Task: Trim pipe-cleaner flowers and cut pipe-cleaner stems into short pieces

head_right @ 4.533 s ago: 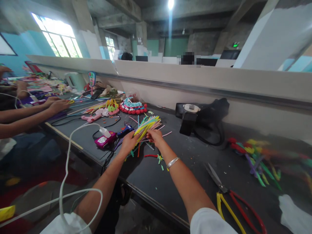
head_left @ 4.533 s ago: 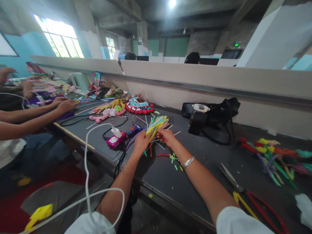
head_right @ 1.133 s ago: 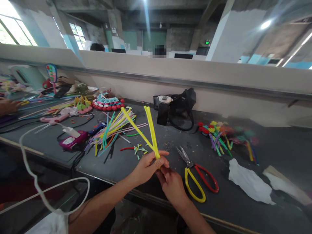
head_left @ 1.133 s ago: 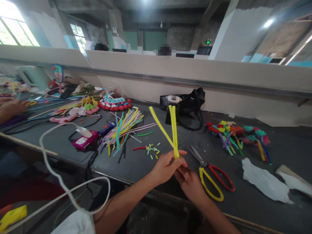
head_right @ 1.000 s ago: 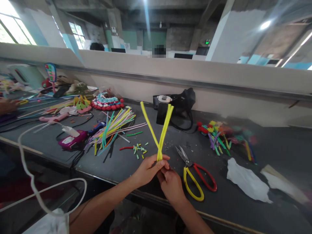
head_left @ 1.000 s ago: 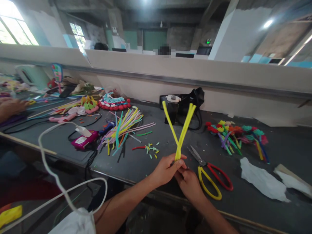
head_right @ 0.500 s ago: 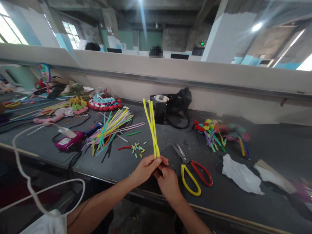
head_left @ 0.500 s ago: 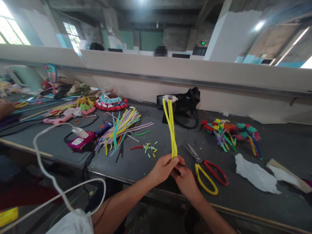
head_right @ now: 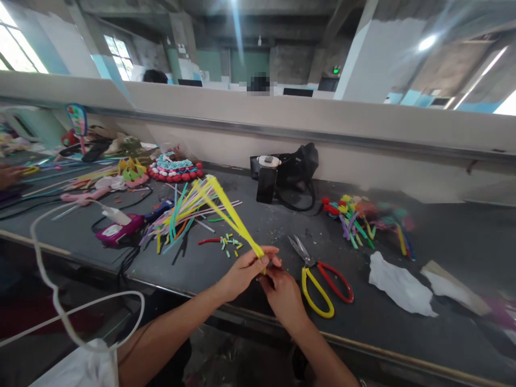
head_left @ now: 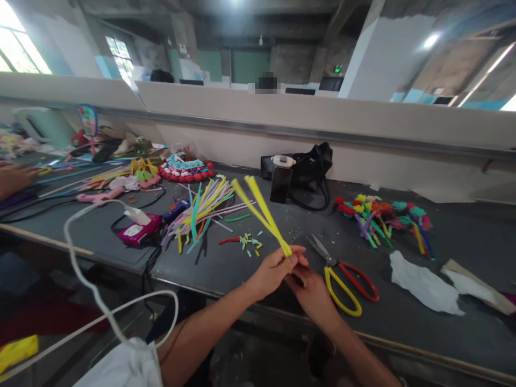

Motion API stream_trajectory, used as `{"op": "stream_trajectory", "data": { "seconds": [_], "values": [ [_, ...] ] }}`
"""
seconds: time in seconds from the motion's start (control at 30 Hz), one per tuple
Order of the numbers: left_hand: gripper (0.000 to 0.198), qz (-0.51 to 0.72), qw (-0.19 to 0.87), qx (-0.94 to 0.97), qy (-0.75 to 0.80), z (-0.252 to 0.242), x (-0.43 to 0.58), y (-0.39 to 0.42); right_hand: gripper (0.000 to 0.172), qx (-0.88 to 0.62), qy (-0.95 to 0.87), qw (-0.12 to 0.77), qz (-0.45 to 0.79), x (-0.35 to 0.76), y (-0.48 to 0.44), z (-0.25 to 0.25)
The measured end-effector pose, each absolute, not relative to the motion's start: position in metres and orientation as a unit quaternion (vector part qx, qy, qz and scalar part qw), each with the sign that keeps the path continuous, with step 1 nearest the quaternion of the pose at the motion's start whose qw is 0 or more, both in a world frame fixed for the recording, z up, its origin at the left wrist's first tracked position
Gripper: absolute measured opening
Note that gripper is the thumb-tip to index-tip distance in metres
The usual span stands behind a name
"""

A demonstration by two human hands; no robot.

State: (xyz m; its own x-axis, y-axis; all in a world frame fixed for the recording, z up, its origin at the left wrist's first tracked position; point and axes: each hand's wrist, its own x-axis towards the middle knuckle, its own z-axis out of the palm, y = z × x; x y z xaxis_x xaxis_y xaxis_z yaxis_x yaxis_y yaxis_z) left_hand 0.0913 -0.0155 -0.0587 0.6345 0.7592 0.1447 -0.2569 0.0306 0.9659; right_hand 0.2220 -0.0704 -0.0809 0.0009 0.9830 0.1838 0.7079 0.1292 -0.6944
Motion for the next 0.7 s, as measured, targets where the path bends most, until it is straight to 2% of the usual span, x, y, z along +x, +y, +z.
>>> {"op": "stream_trajectory", "data": {
  "seconds": [0.17,0.37,0.57,0.7],
  "values": [
    [0.038,0.355,0.691,0.593,0.209,-0.063,0.093,-0.017,0.024,-0.661,-0.673,0.286,0.172,0.219,-0.076,-0.089],
    [0.038,0.364,0.723,0.548,0.209,-0.059,0.089,-0.02,0.024,-0.67,-0.669,0.272,0.173,0.216,-0.077,-0.085],
    [0.032,0.394,0.77,0.469,0.179,-0.059,0.084,-0.02,0.019,-0.647,-0.653,0.313,0.238,0.215,-0.074,-0.082],
    [0.029,0.435,0.784,0.408,0.172,-0.054,0.084,-0.018,0.019,-0.602,-0.632,0.362,0.328,0.207,-0.072,-0.077]
  ]
}}
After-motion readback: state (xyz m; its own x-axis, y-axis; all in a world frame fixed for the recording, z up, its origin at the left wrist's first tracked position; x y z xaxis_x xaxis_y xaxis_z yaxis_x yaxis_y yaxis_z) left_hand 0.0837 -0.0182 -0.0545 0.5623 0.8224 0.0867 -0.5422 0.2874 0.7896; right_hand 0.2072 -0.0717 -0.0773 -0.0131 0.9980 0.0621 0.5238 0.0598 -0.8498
